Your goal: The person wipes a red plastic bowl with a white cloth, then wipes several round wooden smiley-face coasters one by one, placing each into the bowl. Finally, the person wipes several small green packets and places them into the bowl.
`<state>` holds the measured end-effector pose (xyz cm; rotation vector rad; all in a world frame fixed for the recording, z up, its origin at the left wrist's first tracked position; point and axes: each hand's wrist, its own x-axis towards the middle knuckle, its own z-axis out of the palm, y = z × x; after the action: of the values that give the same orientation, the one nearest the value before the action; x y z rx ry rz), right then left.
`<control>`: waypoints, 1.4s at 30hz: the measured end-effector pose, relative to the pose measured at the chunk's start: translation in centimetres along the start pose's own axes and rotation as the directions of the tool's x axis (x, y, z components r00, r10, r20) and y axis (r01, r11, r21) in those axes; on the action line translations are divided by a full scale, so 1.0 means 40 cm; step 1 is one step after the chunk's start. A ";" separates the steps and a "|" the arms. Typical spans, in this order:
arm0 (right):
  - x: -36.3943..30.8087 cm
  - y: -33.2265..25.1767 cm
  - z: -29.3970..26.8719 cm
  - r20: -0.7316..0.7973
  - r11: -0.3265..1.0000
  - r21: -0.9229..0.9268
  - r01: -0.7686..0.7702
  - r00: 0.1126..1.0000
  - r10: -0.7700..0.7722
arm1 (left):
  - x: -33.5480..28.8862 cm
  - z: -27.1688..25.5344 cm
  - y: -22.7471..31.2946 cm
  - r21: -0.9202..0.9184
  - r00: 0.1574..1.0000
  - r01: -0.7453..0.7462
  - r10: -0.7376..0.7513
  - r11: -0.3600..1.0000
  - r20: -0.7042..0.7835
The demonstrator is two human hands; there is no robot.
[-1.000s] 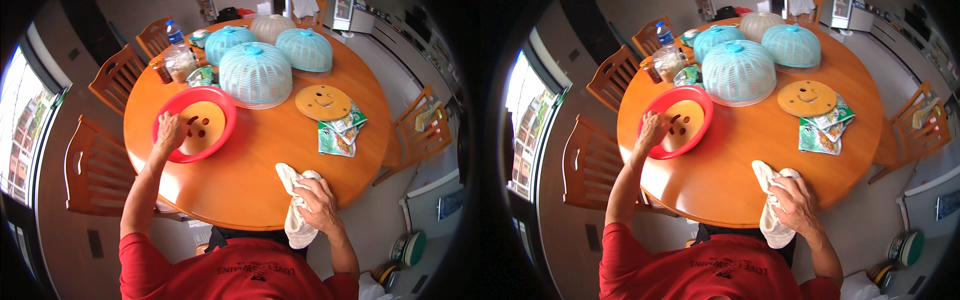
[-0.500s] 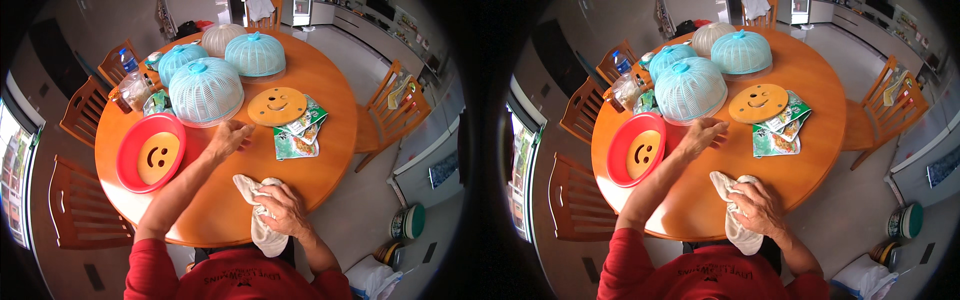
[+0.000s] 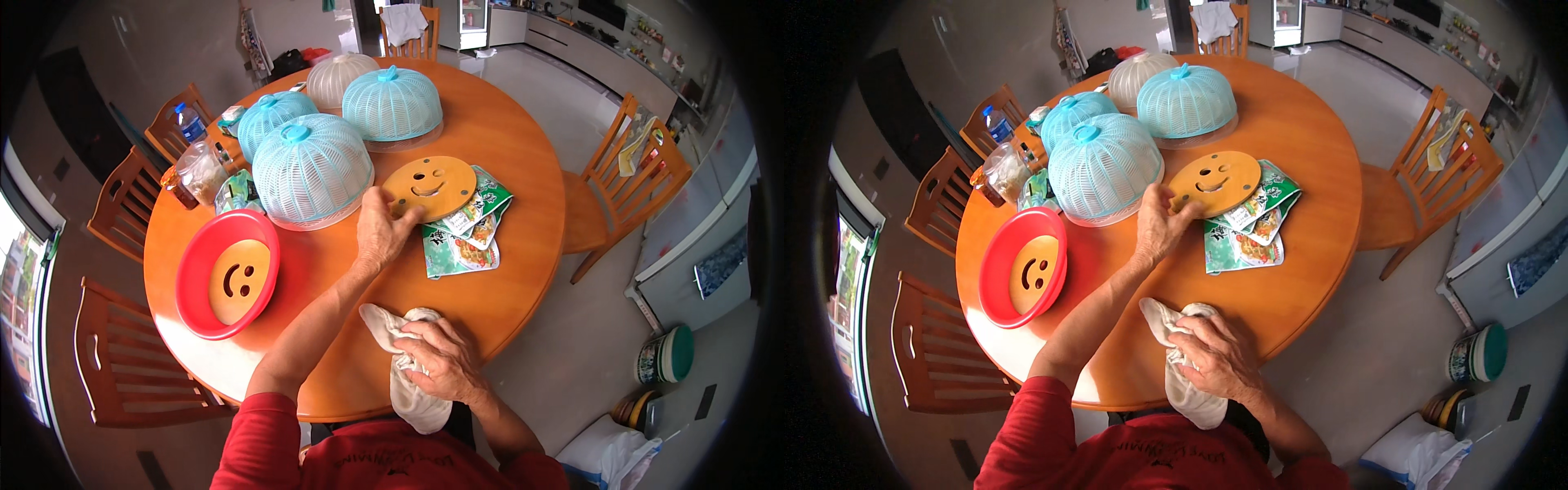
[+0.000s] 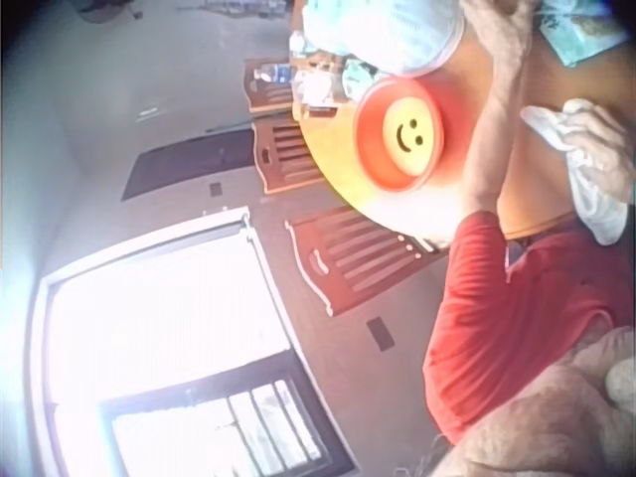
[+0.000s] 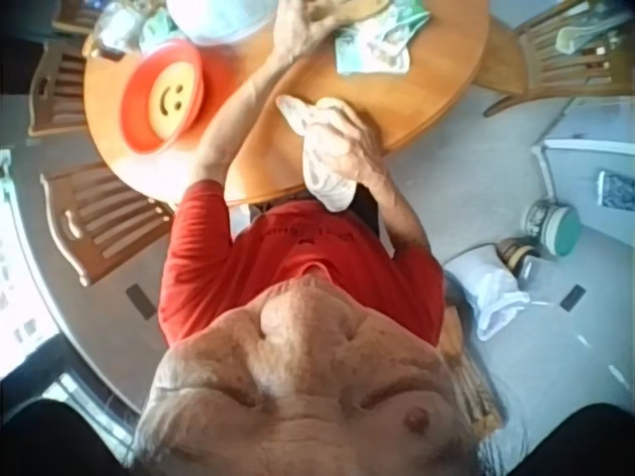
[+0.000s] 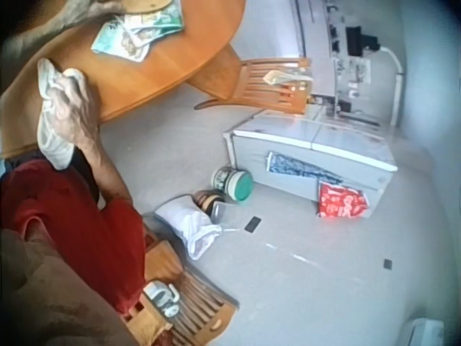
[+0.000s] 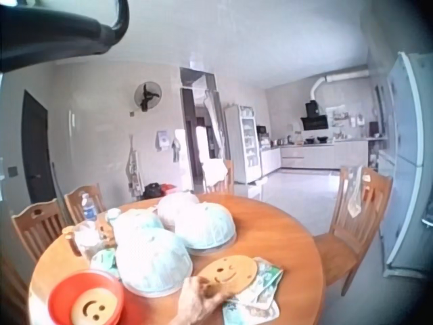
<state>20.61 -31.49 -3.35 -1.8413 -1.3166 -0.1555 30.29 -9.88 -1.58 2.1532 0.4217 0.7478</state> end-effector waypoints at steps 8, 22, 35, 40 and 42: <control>0.003 -0.004 0.000 -0.024 1.000 0.005 0.010 1.000 -0.010 | 0.113 0.028 0.064 0.399 0.862 -0.333 0.105 0.854 0.495; 0.004 -0.012 0.000 -0.034 1.000 -0.024 -0.007 0.999 0.006 | 0.048 -0.109 0.079 -0.124 0.910 -0.177 0.210 0.976 0.358; -0.041 0.030 -0.009 -0.422 0.685 0.669 -0.288 0.612 0.669 | -0.391 -0.332 0.019 0.279 0.855 -0.463 0.340 0.841 0.392; 0.029 0.005 0.006 -0.381 0.941 0.319 -0.109 0.895 0.233 | -0.490 -0.370 0.017 0.307 0.870 -0.433 0.303 0.848 0.389; 0.072 -0.048 0.010 -0.142 0.991 0.127 -0.039 0.988 0.058 | -0.528 -0.365 -0.012 0.255 0.860 -0.460 0.355 0.850 0.367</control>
<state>20.15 -28.98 -0.99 -1.7219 -1.1539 -0.1750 4.70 -12.07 -2.40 2.6797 -0.1021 0.5773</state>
